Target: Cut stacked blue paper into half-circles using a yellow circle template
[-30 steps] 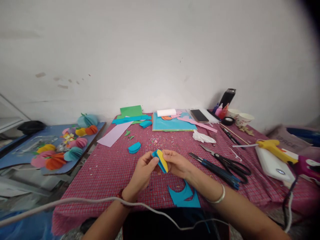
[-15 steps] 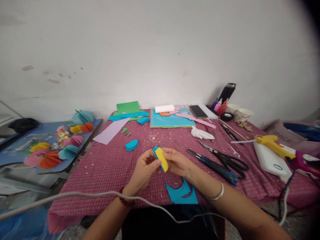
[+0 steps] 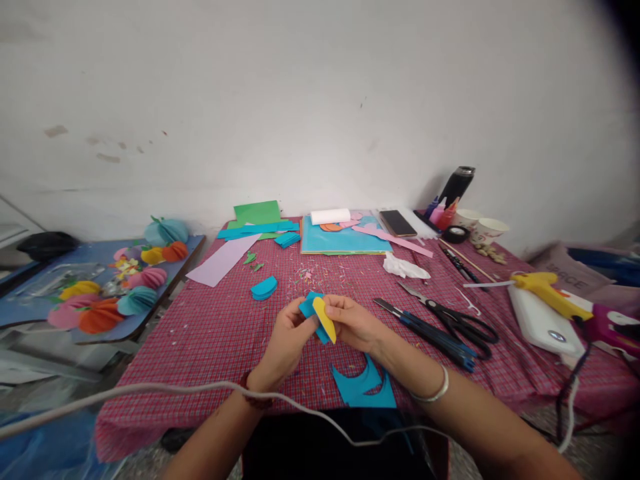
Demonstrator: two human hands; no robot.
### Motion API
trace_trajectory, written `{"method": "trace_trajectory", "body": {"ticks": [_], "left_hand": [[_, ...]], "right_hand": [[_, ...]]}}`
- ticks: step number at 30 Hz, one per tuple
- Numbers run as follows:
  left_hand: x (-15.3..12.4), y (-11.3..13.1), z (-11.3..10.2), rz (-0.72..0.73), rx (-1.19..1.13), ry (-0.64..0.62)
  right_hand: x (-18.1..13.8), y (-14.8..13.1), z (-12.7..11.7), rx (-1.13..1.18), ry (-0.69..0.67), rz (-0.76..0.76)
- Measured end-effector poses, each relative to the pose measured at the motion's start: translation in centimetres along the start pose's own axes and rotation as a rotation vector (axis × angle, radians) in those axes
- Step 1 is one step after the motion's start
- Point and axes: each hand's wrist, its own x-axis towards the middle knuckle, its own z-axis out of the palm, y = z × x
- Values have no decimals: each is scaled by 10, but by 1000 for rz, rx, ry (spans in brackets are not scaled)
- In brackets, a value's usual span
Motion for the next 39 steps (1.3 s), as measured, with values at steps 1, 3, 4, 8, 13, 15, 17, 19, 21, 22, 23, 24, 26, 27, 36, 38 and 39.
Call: {"method": "trace_trajectory", "body": {"ticks": [1, 3, 4, 8, 13, 15, 17, 19, 21, 22, 23, 24, 26, 27, 36, 38, 39], "left_hand": [[1, -1, 0, -20, 4, 17], [4, -4, 0, -73, 4, 29], [5, -5, 0, -91, -4, 28], [7, -2, -1, 31, 37, 117], [4, 5, -6, 264, 324, 133], [3, 7, -7, 235, 315, 63], [1, 8, -7, 197, 285, 18], [0, 8, -5, 205, 344, 16], [-2, 7, -2, 284, 465, 40], [-3, 7, -2, 340, 527, 51], [-4, 6, -1, 400, 582, 57], [-4, 5, -2, 455, 632, 52], [-5, 4, -4, 533, 711, 32], [-5, 3, -5, 553, 736, 18], [-4, -2, -7, 313, 272, 29], [-2, -5, -7, 243, 139, 27], [-2, -6, -7, 223, 94, 15]], "right_hand": [[0, -1, 1, -33, 32, -17], [1, -2, 2, -117, 87, -79], [2, -2, 1, -164, 106, -115], [8, 0, -4, -284, 149, -211], [12, 4, -7, -304, 219, -236], [12, 5, -7, -322, 229, -247], [12, 4, -6, -351, 237, -268], [11, 3, -6, -399, 231, -299], [11, 1, -6, -427, 206, -331], [11, 0, -5, -424, 186, -344], [11, 0, -5, -412, 163, -354], [11, -1, -5, -397, 142, -362], [11, -2, -5, -380, 103, -377], [12, -2, -5, -381, 90, -384], [7, -3, -2, -109, 6, -237], [4, -3, 1, -34, 5, -201], [3, -3, 3, -4, 6, -189]]}}
